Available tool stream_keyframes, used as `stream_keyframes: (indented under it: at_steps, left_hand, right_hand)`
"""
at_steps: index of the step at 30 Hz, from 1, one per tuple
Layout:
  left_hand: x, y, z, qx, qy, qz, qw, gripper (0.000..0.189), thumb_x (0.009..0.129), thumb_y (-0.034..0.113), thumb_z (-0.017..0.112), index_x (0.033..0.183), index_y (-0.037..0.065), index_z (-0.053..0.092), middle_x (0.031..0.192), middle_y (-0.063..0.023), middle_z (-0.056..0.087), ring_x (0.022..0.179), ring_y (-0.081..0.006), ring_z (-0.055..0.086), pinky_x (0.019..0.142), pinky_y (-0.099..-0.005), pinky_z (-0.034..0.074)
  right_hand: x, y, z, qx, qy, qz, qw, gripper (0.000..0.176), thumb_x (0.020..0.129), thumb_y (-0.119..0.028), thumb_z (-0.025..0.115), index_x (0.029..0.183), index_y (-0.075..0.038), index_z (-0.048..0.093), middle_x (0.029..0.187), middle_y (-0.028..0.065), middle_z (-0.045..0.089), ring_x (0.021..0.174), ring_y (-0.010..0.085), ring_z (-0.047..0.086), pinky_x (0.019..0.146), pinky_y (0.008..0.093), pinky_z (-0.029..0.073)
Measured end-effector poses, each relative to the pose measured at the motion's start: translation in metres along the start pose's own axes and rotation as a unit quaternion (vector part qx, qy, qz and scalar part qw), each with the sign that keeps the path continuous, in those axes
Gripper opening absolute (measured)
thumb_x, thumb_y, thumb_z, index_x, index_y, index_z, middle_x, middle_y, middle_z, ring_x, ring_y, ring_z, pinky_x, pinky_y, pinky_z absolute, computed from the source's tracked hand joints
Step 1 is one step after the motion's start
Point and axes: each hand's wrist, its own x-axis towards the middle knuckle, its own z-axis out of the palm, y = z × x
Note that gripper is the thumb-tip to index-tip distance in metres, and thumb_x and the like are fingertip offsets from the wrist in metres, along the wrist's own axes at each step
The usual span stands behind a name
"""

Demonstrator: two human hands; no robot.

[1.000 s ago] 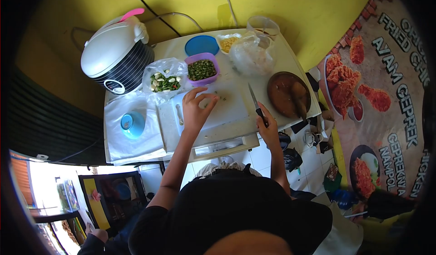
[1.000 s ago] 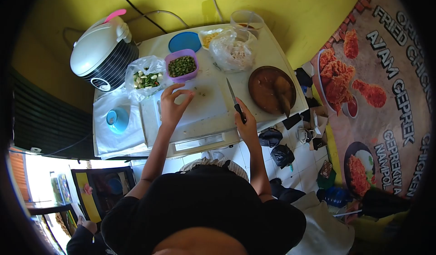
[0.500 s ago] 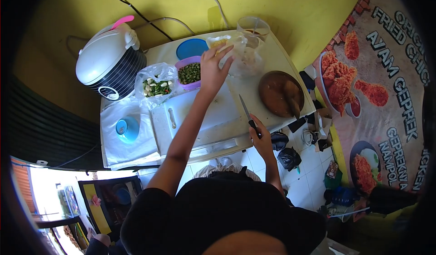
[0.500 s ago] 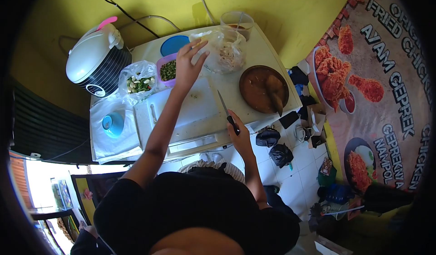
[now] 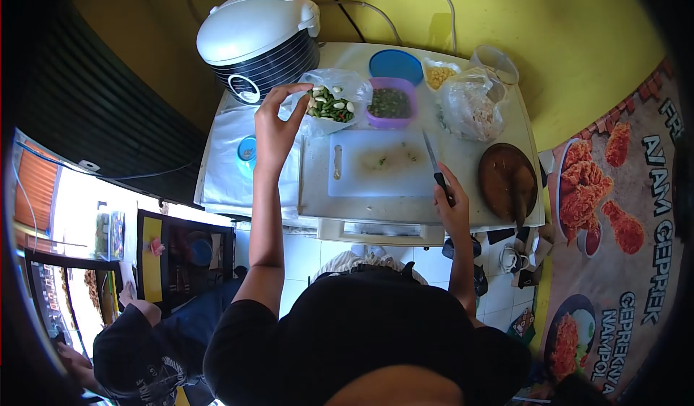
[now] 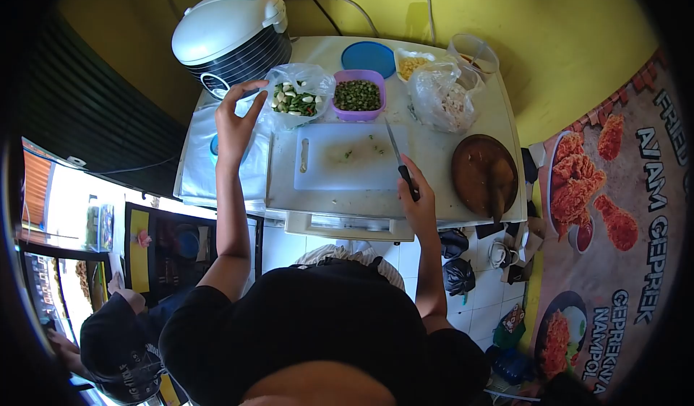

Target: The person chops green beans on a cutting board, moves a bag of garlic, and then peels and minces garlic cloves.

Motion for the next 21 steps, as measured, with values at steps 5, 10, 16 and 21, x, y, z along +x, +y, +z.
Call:
stream_keyframes:
  at_steps: [5,10,16,21]
  left_hand:
    - [-0.003,-0.018,0.01,0.042,0.013,0.017,0.999,0.066,0.082,0.006,0.072,0.139,0.007,0.037,0.106,-0.0146,0.068,0.103,-0.0285,0.065,0.089,-0.038,0.05]
    - [-0.008,-0.026,0.047,0.034,0.025,-0.006,0.999,0.089,0.081,0.004,0.071,0.146,0.002,0.011,0.106,-0.017,0.066,0.094,-0.0347,0.066,0.084,-0.0405,0.052]
    - [-0.013,-0.066,0.062,0.081,-0.047,-0.052,0.994,0.124,0.067,0.019,0.085,0.149,0.004,-0.007,0.118,-0.0215,0.06,0.109,-0.0385,0.06,0.096,-0.0453,0.047]
    - [-0.017,-0.099,0.06,0.181,-0.112,-0.047,0.976,0.132,0.062,0.033,0.088,0.151,0.011,-0.006,0.136,-0.0206,0.051,0.13,-0.0352,0.046,0.111,-0.0559,0.028]
  right_hand:
    - [0.068,-0.054,0.035,-0.027,-0.081,-0.164,0.983,0.047,0.097,-0.014,0.057,0.143,-0.009,0.046,0.074,-0.0044,0.052,0.066,0.0017,0.044,0.06,0.0177,0.035]
    - [0.139,-0.08,0.088,0.037,-0.293,-0.054,0.954,0.036,0.103,-0.028,0.046,0.123,0.0,0.056,0.088,0.0031,0.062,0.08,0.0103,0.058,0.073,0.0232,0.046]
    - [0.19,-0.055,0.155,-0.103,-0.215,-0.206,0.949,0.036,0.103,-0.03,0.043,0.101,0.004,0.054,0.088,0.0198,0.063,0.081,0.0323,0.062,0.077,0.0408,0.048]
    - [0.242,-0.046,0.159,-0.186,-0.188,-0.217,0.94,0.039,0.103,-0.031,0.04,0.102,0.006,0.052,0.09,0.024,0.063,0.085,0.0383,0.062,0.078,0.0445,0.047]
